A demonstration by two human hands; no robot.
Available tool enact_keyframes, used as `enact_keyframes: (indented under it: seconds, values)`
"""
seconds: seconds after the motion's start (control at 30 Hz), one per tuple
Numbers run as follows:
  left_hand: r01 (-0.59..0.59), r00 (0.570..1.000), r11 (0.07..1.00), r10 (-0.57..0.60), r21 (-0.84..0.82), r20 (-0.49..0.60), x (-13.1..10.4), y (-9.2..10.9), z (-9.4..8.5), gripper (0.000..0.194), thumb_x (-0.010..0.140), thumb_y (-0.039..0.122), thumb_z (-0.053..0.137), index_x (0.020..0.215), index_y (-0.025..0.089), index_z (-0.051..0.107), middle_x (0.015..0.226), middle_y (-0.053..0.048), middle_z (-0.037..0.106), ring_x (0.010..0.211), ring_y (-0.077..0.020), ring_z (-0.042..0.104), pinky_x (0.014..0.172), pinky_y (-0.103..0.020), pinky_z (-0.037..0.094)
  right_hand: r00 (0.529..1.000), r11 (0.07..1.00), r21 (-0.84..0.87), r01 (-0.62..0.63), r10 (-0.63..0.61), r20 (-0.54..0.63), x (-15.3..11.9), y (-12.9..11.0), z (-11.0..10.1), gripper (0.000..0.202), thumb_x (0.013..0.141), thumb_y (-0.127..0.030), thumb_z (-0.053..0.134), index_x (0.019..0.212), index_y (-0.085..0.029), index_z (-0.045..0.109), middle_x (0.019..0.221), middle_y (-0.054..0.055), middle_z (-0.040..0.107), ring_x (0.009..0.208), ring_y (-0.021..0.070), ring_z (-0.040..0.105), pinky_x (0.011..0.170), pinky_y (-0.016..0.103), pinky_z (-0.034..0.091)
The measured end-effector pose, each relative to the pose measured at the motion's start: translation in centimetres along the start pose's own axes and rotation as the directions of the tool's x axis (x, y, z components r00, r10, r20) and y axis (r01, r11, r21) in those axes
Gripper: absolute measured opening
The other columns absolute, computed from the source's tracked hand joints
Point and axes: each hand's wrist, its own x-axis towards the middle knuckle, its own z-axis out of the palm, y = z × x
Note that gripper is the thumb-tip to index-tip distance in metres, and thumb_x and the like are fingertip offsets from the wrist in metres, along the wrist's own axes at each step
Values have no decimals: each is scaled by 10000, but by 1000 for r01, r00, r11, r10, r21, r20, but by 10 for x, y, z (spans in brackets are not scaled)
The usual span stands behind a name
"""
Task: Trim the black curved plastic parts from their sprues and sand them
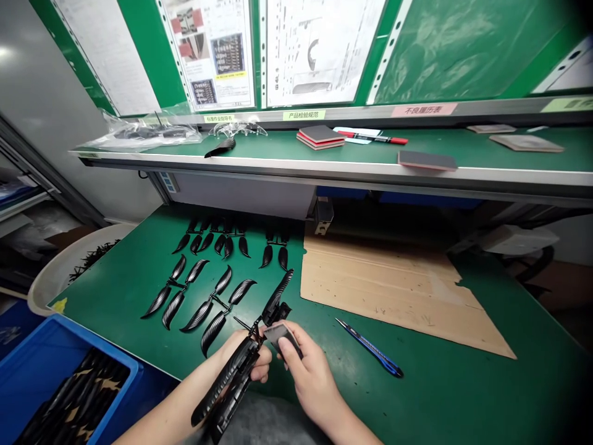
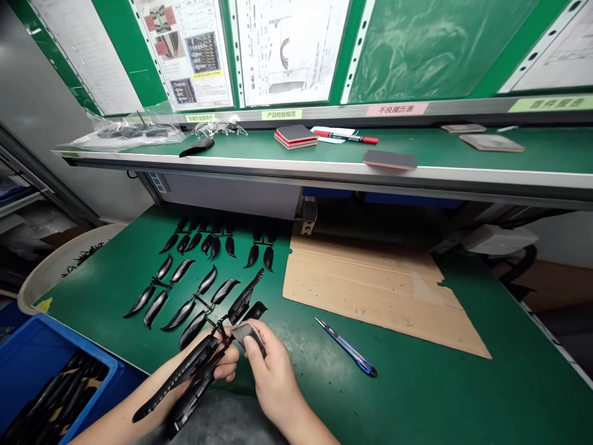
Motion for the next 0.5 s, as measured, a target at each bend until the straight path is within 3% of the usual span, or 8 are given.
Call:
enact_keyframes:
  seconds: [0.13,0.2,0.27,0.33,0.43,0.5]
  values:
    - [117,992,993,-115,-27,57,8,-5,-12,349,834,439,545,981,135,635,446,93,299,392,-68,327,570,-260,358,965,994,-109,-8,-20,-261,19,5,-18,359,927,-436,435,1132,-177,577,1029,84,634,916,206,581,767,312,507]
    - [163,982,986,-159,-26,103,12,-7,-18,388,842,432,537,1084,140,614,421,97,319,363,-77,346,555,-265,361,948,973,-217,77,-138,-286,20,7,-26,331,934,-391,437,1146,-188,588,1095,99,612,1016,225,559,859,353,490]
    - [176,974,984,-171,-22,148,16,-8,-23,394,850,458,522,1054,136,622,412,97,327,347,-76,359,554,-267,371,948,921,-324,217,-277,-154,16,7,-27,304,942,-319,434,1188,-224,584,1143,99,578,1066,220,539,917,370,466]
    - [199,965,980,-195,-2,176,19,-11,-28,404,862,490,486,950,127,638,396,95,312,339,-73,369,561,-263,379,940,875,-371,311,-340,-14,9,6,-24,317,948,-268,415,1227,-257,564,1139,98,556,1040,206,548,894,362,478]
    - [216,960,976,-219,41,174,21,-14,-35,421,849,507,472,875,121,635,362,92,307,316,-78,368,548,-265,377,946,889,-327,321,-315,72,3,-4,-24,315,960,-247,379,1210,-270,569,1061,81,568,959,184,572,833,342,498]
    - [183,971,981,-190,60,144,22,-14,-38,381,818,472,522,944,126,623,354,97,317,302,-82,355,530,-269,369,950,928,-243,283,-237,203,1,-14,-30,286,964,-256,388,1126,-275,622,1002,55,599,938,169,583,835,324,494]
